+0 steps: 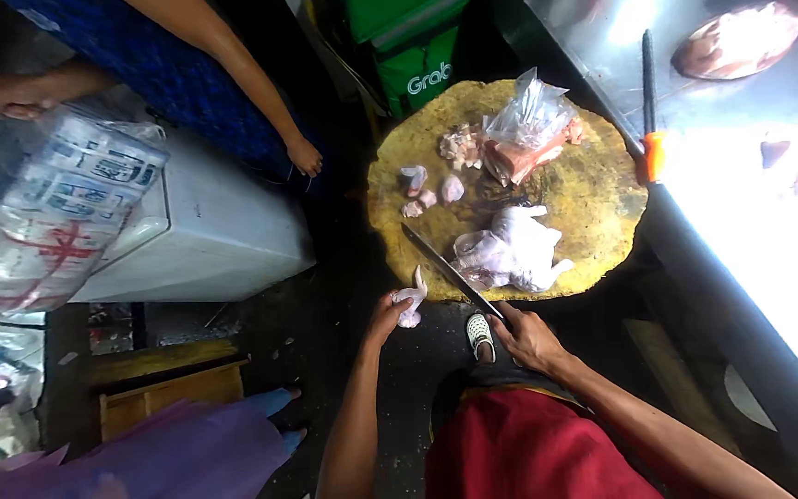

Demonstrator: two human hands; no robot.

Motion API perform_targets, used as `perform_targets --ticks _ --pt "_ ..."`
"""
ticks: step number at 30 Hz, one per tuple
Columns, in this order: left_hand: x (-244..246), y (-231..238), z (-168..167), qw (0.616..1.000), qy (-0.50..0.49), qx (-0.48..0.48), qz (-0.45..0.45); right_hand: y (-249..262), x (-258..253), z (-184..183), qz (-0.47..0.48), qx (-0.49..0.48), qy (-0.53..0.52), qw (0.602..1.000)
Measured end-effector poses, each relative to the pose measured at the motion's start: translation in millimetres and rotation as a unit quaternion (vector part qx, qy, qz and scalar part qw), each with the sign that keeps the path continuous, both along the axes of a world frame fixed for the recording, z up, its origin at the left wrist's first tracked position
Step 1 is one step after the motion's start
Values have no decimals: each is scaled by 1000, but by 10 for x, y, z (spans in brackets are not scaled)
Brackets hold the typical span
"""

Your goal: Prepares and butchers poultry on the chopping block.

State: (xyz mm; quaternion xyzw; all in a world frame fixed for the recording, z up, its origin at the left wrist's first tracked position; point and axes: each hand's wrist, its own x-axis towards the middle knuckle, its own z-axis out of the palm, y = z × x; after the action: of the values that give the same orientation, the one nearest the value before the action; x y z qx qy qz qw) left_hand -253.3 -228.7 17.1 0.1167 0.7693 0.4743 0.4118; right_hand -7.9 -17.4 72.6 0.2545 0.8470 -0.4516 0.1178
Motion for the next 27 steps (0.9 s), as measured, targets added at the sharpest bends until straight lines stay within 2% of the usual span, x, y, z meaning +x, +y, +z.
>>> perform_targets --ticks 3,6,8,10,11,12,14,17,19,22,24,25,27 --pt "-25 16 -88 998 30 -43 -18 14 -212 -95 53 3 -84 995" --pt "-41 61 -65 982 114 -125 -90 139 -420 -130 47 -66 -135 988" --pt "-26 97 -34 956 183 -165 -156 249 -492 -2 -14 -195 -146 970" --pt "4 112 -18 927 255 -183 -206 305 -542 93 -110 -355 -170 913" --pt "19 130 3 914 286 -184 -221 311 -560 125 -131 -384 -179 897" --pt "39 150 20 905 306 -186 -229 277 -554 125 -124 -370 -180 903" --pt "91 186 -1 900 328 -191 -213 74 -441 30 -55 -243 -165 954" --pt "84 222 -41 917 318 -213 -117 -271 -104 -223 -1 -85 -153 985" --pt "14 257 23 937 290 -195 -15 -255 38 -284 -13 -87 -141 986" --pt "-77 407 209 970 219 -11 104 -93 111 -254 -72 -154 -95 981" --pt "-58 521 259 974 143 118 134 -58 139 -210 -92 -128 -70 985" --pt "-46 571 229 973 114 151 132 -41 141 -182 -95 -110 -58 988" --pt "-8 615 64 978 93 132 134 -13 141 -118 -88 -76 -29 993"
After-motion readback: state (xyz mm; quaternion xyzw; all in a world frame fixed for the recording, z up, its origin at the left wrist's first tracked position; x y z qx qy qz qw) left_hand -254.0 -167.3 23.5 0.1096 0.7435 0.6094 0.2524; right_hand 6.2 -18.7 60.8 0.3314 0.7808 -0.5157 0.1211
